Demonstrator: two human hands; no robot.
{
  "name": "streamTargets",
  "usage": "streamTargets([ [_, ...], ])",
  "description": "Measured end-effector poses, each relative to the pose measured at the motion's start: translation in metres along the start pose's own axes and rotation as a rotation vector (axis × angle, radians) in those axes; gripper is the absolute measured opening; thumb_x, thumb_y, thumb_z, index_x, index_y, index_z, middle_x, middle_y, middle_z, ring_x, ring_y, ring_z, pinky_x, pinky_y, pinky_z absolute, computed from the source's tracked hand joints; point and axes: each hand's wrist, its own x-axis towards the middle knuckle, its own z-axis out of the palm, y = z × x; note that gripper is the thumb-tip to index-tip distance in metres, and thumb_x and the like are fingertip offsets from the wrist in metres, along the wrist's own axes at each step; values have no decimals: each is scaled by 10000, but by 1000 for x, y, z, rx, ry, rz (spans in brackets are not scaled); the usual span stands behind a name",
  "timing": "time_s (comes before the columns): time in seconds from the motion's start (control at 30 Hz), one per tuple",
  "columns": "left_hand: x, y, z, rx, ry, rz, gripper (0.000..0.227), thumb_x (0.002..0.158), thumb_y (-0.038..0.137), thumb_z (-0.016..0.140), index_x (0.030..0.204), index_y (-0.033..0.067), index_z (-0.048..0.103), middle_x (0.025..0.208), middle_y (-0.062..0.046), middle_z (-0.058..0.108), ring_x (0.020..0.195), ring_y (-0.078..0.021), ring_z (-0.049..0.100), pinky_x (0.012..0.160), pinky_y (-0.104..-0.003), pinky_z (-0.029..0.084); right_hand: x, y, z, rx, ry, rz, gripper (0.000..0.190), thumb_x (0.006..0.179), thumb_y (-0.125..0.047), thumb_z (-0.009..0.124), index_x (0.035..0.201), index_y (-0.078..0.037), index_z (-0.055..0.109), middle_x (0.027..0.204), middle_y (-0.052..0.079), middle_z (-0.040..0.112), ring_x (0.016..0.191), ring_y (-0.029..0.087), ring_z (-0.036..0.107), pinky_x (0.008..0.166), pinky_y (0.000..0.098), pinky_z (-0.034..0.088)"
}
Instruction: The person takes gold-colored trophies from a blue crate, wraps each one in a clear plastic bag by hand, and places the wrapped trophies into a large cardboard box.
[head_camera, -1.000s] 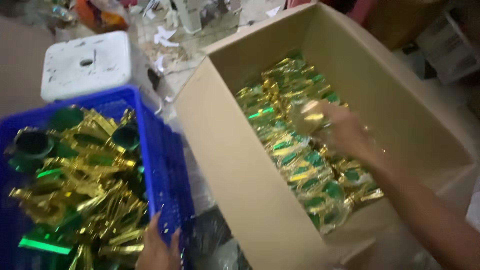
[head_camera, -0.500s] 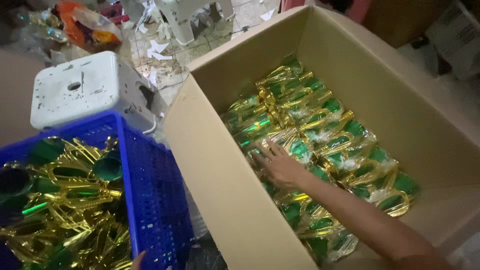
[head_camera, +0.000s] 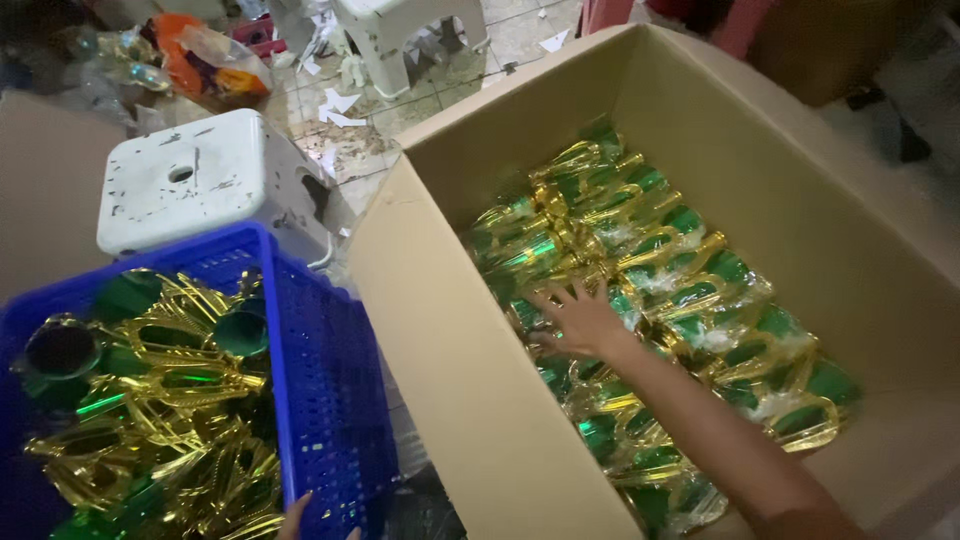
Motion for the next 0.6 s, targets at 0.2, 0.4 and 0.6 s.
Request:
streamTargets([
  [0.2,0,23,0,368,72,289,1066,484,394,996,1488,230,679,1302,-143,803,1084,-281,792,1011,-379,626,5,3,9,-49,-16,-14,1124,837,-958,111,1788,-377,-36,1873,98,4,1701,486,-59,1302,816,16],
  [0.4,-31,122,19,387,162,446,857,692,463,859,1481,185,674,1305,-115,746,1135,-337,686,1074,-426,526,-54,10,-30,227,46,51,831,1043,-736,390,1766,-383,181,1870,113,47,1690,401,148,1352,720,91],
  [0.6,-38,195,8,861,-132,6,888,842,664,706,1650,525,368,1506,-14,653,1091,-405,788,808,-623,648,-99,56,-27,430,137,234,476,1094,-437,579,1475,-160,645,1548,107,651,1412,305,630,1235,518,503],
])
